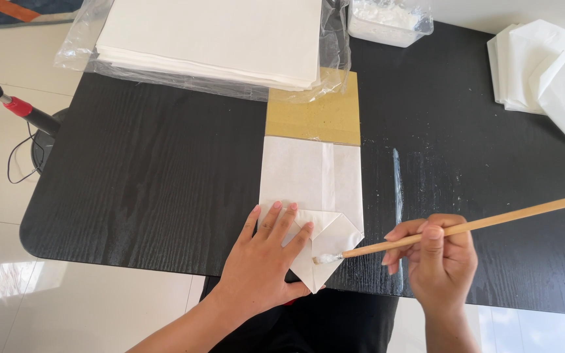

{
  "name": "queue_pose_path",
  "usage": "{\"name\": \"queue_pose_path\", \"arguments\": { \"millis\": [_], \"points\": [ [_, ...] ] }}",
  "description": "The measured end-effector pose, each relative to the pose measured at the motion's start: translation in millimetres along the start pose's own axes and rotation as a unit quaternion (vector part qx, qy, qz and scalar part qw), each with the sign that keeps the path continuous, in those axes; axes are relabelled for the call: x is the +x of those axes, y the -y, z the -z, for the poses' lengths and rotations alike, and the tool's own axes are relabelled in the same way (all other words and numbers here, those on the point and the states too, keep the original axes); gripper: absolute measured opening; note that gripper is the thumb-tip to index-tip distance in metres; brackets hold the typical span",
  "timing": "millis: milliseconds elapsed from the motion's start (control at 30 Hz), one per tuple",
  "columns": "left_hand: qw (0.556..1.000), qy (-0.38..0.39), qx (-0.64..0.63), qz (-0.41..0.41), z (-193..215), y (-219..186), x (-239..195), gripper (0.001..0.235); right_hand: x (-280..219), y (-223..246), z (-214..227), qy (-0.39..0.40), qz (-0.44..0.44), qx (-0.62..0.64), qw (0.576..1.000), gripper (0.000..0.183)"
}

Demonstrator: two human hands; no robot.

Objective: The person folds a white paper sheet into a box shape on a black table. They use a brush to apply white adhesive from a container onto the folded edges, then press the flaps to secure them. The person handles a gold-colored paper sheet and additional white paper sheets during the process.

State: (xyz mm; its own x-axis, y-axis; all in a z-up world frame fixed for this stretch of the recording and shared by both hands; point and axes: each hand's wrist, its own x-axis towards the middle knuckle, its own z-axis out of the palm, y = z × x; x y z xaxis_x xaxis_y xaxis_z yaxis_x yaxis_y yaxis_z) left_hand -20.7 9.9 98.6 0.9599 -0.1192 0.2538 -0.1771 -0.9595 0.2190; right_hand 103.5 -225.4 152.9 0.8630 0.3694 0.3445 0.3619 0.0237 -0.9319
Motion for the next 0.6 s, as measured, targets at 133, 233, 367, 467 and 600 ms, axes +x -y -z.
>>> {"name": "queue_pose_path", "arguments": {
  "millis": [133,233,367,467,600],
  "points": [
    [1.000,0.008,0.005,-0.002,1,1,0,0.105,-3,-1,-11,-0.036,-0.018,-0.035,0.999,0.021],
    [1.000,0.007,0.003,-0.004,3,1,1,0.102,-5,-3,-5,-0.056,-0.015,-0.041,0.997,0.023],
    [1.000,0.003,0.004,-0.003,2,1,1,0.101,-5,-1,6,-0.070,-0.011,-0.073,0.995,0.020],
    [1.000,-0.001,0.002,-0.004,3,1,1,0.101,-3,5,7,-0.084,-0.015,-0.074,0.994,0.020],
    [1.000,-0.008,0.003,-0.005,3,1,1,0.101,-1,2,-1,-0.049,-0.001,0.005,0.999,0.017]
  ]
}}
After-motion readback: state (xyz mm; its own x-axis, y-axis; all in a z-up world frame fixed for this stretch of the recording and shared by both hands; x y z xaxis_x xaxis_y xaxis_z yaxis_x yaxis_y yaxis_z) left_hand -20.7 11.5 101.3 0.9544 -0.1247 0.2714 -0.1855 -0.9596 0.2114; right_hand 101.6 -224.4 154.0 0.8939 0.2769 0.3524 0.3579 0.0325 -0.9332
